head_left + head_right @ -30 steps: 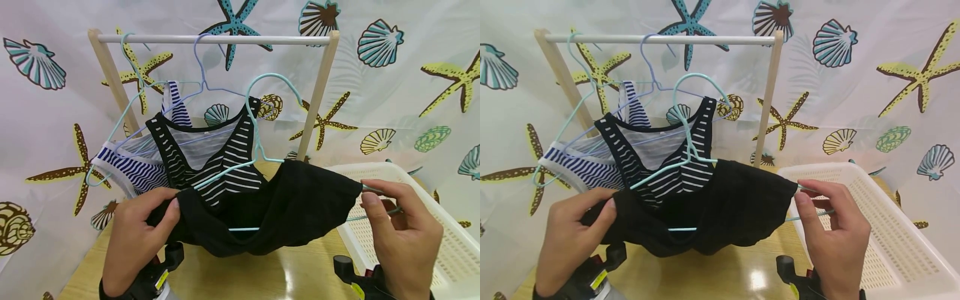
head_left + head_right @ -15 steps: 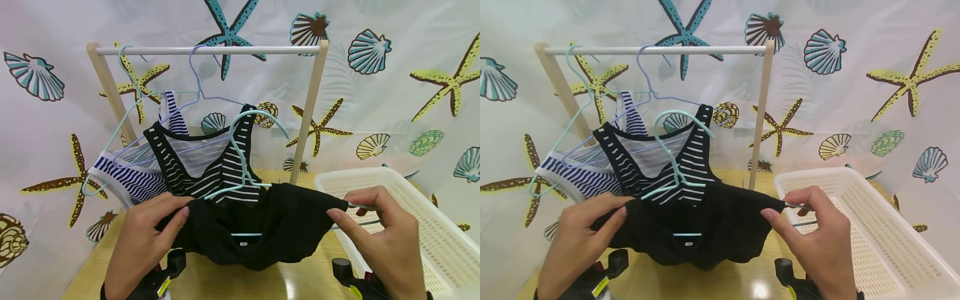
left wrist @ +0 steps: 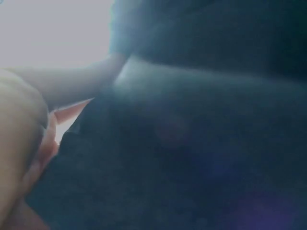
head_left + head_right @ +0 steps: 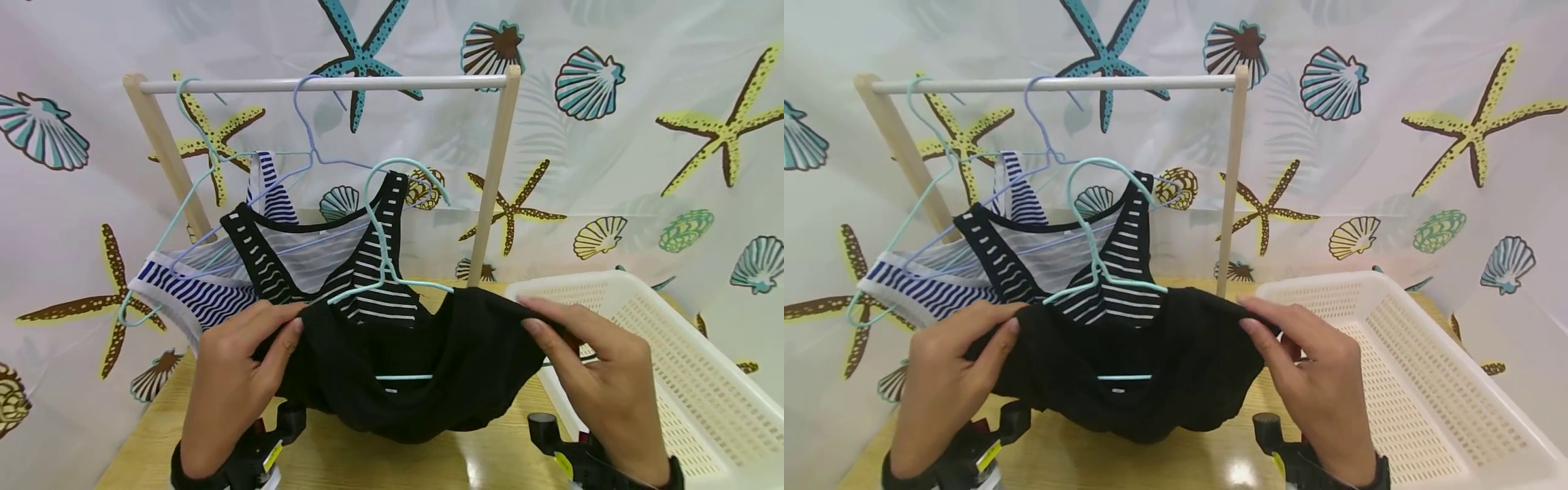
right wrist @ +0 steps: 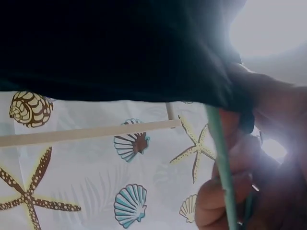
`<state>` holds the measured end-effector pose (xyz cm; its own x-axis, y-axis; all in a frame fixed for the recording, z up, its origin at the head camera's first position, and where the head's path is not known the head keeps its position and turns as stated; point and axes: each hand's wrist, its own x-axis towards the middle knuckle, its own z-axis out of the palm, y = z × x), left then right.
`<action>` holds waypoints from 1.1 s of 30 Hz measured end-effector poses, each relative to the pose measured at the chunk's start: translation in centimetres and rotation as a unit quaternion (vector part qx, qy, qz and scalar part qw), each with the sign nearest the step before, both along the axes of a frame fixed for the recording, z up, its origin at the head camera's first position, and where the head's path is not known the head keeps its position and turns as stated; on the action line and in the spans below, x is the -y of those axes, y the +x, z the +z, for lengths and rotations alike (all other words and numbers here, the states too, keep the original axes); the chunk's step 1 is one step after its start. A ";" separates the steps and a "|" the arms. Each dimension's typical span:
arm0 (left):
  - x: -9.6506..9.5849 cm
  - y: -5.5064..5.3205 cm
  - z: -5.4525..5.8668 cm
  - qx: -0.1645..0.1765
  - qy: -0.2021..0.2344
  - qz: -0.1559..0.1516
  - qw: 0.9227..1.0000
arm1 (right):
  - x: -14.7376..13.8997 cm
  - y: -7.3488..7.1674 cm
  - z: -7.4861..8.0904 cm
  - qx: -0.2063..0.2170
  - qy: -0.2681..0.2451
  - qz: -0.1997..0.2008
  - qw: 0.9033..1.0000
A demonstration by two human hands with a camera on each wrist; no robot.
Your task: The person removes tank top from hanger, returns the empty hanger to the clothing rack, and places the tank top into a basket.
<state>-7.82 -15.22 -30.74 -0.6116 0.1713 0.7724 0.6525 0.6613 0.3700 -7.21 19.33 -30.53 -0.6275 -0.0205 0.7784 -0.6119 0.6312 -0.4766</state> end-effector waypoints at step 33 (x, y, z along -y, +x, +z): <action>1.0 -0.5 -0.3 -0.010 0.002 0.116 0.993 | -1.6 -1.1 -0.5 0.011 -0.080 0.020 0.997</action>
<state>-8.31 -16.18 -31.08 -0.6195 0.0243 0.7846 0.4889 0.7939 0.3614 -8.27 20.96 -31.00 -0.6451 0.0786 0.7600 -0.6231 0.5215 -0.5829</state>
